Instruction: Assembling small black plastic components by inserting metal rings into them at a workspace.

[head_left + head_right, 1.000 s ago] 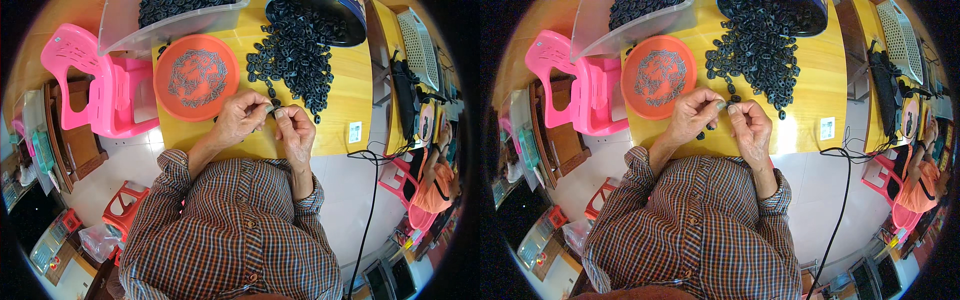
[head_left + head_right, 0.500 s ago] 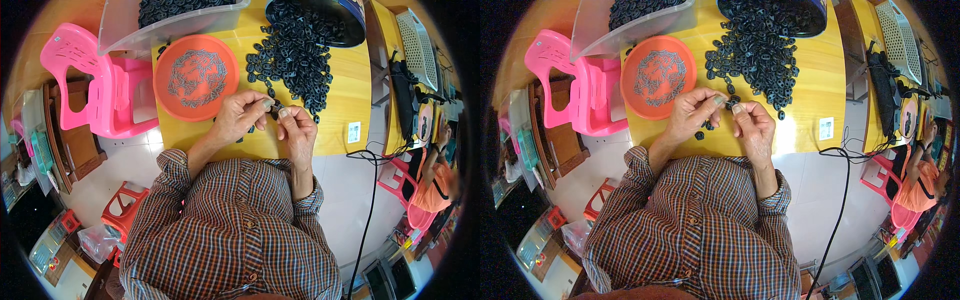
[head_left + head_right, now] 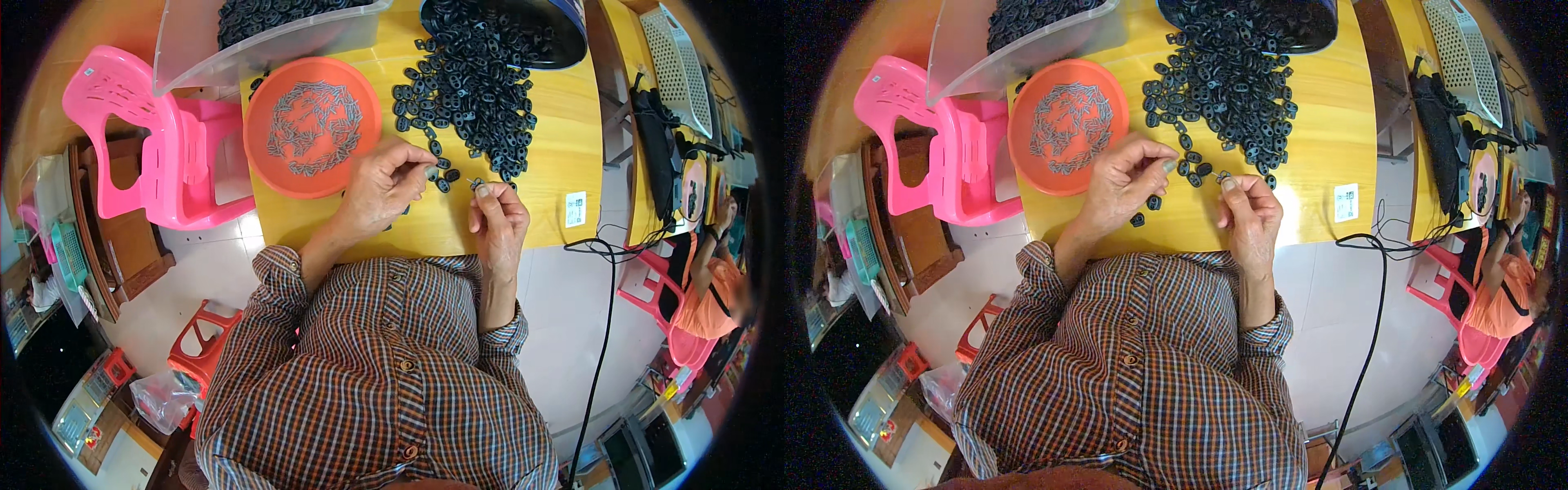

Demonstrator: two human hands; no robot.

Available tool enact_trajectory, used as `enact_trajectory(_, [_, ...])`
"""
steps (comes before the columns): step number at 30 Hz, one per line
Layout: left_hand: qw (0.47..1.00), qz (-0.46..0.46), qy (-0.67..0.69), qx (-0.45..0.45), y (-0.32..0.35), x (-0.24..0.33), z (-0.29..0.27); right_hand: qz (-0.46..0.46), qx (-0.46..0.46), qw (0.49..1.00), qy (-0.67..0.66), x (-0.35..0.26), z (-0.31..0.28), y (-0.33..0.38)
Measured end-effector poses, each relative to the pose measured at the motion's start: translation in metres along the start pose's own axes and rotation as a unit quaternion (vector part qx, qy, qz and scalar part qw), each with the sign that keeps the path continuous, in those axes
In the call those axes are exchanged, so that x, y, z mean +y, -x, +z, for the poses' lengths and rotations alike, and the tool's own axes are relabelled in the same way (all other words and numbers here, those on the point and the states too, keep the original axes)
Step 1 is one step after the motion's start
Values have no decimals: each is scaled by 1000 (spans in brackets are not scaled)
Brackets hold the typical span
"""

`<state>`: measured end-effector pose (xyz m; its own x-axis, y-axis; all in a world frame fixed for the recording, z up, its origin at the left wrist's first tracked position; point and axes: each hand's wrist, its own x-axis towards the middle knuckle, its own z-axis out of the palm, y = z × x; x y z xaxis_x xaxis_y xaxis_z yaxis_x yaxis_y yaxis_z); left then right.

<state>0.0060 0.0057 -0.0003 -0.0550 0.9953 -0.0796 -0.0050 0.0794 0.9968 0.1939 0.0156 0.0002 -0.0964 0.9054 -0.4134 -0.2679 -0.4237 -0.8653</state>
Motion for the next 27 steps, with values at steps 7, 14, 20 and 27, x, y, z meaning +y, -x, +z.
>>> enact_trajectory(7, [998,-42,31,-40,-2,-2,18,-4,-12,1000,-14,-1,8,5])
enact_trajectory(14, [997,-34,-38,-58,-2,-5,24,-20,-18,999,25,-1,11,9])
enact_trajectory(20, [996,-73,-7,-57,0,0,24,-27,-29,999,20,2,11,9])
enact_trajectory(27, [997,-47,-1,-56,1,0,25,23,-40,999,-12,-2,9,11])
